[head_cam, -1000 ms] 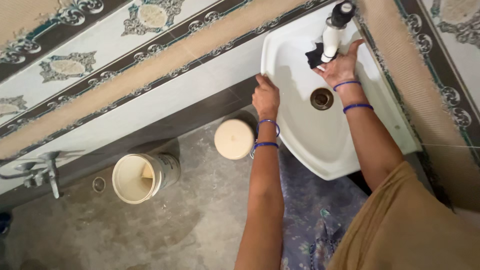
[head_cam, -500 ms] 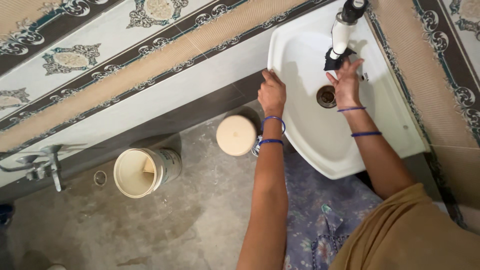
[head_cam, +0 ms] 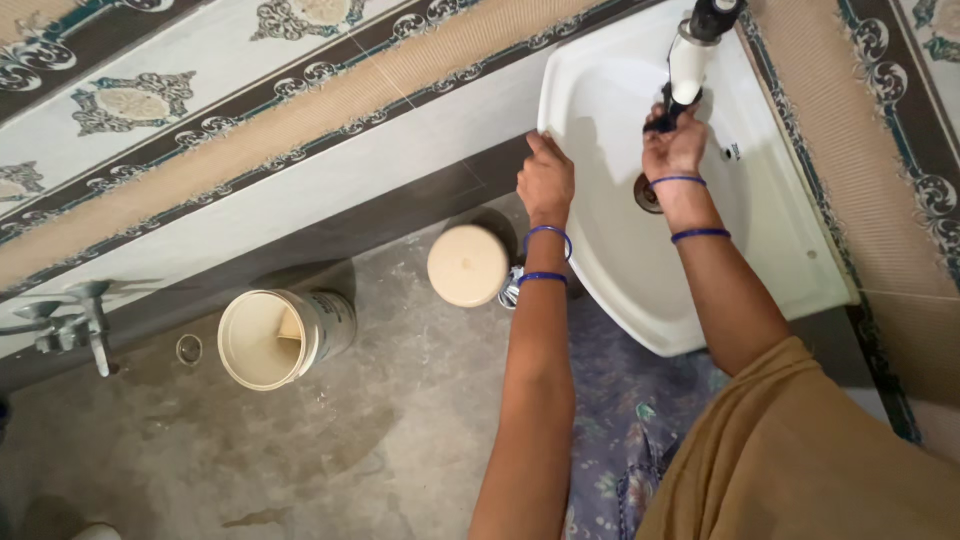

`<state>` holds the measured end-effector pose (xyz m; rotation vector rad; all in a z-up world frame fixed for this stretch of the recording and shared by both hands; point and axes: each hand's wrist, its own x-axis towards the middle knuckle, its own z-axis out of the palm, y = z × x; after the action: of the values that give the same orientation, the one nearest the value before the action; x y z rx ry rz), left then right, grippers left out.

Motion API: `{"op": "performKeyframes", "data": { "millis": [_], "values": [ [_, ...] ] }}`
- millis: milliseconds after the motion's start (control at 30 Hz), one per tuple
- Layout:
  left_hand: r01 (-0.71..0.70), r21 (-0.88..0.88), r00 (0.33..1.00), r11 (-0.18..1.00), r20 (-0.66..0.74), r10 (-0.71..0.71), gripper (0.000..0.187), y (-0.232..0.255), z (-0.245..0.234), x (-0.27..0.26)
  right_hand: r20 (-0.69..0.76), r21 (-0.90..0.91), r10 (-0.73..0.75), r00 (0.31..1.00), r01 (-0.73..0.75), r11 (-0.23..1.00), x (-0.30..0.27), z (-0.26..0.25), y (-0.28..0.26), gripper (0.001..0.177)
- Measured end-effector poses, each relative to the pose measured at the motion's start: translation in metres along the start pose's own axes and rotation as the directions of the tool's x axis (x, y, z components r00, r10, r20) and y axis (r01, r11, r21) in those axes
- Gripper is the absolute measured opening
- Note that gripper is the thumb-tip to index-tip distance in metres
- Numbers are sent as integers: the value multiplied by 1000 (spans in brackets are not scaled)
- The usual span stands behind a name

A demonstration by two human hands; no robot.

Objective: The person scrubs a white bathroom sink using a dark sponge. They wipe the basin, faucet, and surrounding surfaces repeatedly, rinsing the sponge under running water as needed.

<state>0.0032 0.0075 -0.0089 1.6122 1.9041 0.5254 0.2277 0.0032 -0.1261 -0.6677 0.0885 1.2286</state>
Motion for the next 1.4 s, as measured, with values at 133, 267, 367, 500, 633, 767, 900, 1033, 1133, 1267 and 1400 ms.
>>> {"op": "performKeyframes", "data": {
  "millis": [133,267,367,500,633,767,900,1033,1133,1267,1400],
  "values": [
    [-5,6,1000,1000,-17,5,40,0,2,1,-47,64,162,986,-159,985,-19,23,-27,30],
    [-9,4,999,1000,-31,10,39,2,1,2,74,-61,366,928,-363,930,-43,46,-53,29],
    [-5,15,1000,1000,-31,6,37,3,-1,3,201,-78,471,859,-465,882,-46,48,-61,28],
    [-19,-6,999,1000,-28,19,35,3,-3,2,102,-111,419,902,-409,906,-37,32,-53,28],
    [-23,-7,999,1000,-34,23,35,4,-3,3,55,-70,95,994,-91,993,-32,25,-17,25],
    [-32,0,998,999,-50,32,35,3,-2,3,-61,36,-118,991,120,992,-35,27,13,23],
    [-22,20,999,1000,-32,23,35,1,2,3,-140,52,-140,980,149,988,-25,22,20,19],
    [-24,19,999,1000,-30,24,35,1,3,5,-72,86,-104,992,110,990,-3,15,11,27],
    [-31,18,999,999,-44,32,35,2,1,8,-89,56,-15,996,20,998,1,19,-1,32],
    [-35,-4,999,999,-30,34,35,0,1,6,-129,142,152,980,-134,981,-16,26,-17,25],
    [-29,34,999,999,-38,30,36,2,2,6,127,17,309,943,-314,949,-31,35,-39,29]
  ]
}}
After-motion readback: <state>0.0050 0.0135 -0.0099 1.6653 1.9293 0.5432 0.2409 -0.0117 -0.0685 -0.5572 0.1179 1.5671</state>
